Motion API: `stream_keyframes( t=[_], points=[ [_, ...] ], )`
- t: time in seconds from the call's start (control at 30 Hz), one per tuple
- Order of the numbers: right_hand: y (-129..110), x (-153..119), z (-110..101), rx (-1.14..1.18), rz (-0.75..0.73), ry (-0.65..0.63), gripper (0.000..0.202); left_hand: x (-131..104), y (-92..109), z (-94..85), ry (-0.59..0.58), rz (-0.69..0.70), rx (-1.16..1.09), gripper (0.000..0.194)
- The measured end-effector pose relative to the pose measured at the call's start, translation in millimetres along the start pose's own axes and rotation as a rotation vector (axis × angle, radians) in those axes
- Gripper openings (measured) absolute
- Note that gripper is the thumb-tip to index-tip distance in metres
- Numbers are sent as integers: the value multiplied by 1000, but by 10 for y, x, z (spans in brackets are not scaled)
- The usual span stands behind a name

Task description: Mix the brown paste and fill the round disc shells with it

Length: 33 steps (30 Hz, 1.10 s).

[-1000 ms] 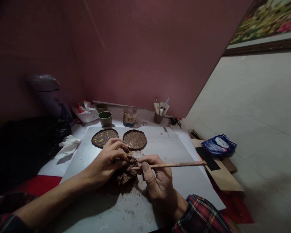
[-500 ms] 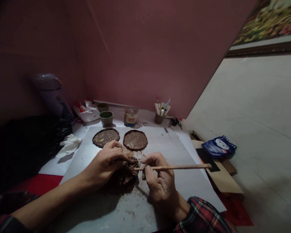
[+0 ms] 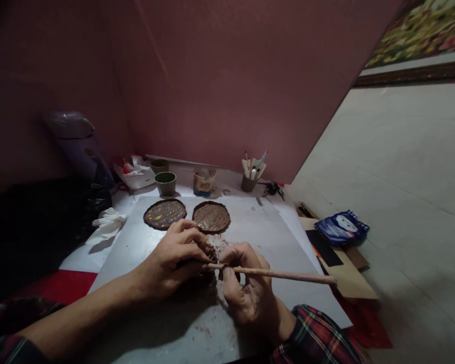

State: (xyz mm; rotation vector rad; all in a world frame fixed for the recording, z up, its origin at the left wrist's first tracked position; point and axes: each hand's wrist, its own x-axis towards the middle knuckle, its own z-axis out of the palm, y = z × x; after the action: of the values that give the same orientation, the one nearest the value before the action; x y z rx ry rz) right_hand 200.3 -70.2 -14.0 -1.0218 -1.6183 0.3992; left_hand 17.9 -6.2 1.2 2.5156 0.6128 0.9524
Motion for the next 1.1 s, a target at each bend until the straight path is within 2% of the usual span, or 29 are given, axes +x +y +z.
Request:
stream_keyframes(
  t=[0.27, 0.47, 0.6, 0.8, 0.93, 1.1],
  points=[
    [-16, 20, -24, -43, -53, -56, 12, 7, -37, -65, -27, -21, -28, 8],
    [53, 35, -60, 25, -8, -87, 11, -38, -59, -119, 79, -55, 28, 6],
    [42, 37, -59, 74, 8, -39, 11, -44, -92, -108, 106, -54, 52, 7],
    [14, 77, -13, 145, 98, -10, 11, -38, -83, -106, 24, -83, 107, 15],
    [55, 86, 14, 186, 66, -6, 11, -39, -53, -117, 14, -106, 88, 10],
    [100, 74, 36, 201, 86, 74, 8, -50, -58, -102, 35, -113, 6, 8]
  ],
)
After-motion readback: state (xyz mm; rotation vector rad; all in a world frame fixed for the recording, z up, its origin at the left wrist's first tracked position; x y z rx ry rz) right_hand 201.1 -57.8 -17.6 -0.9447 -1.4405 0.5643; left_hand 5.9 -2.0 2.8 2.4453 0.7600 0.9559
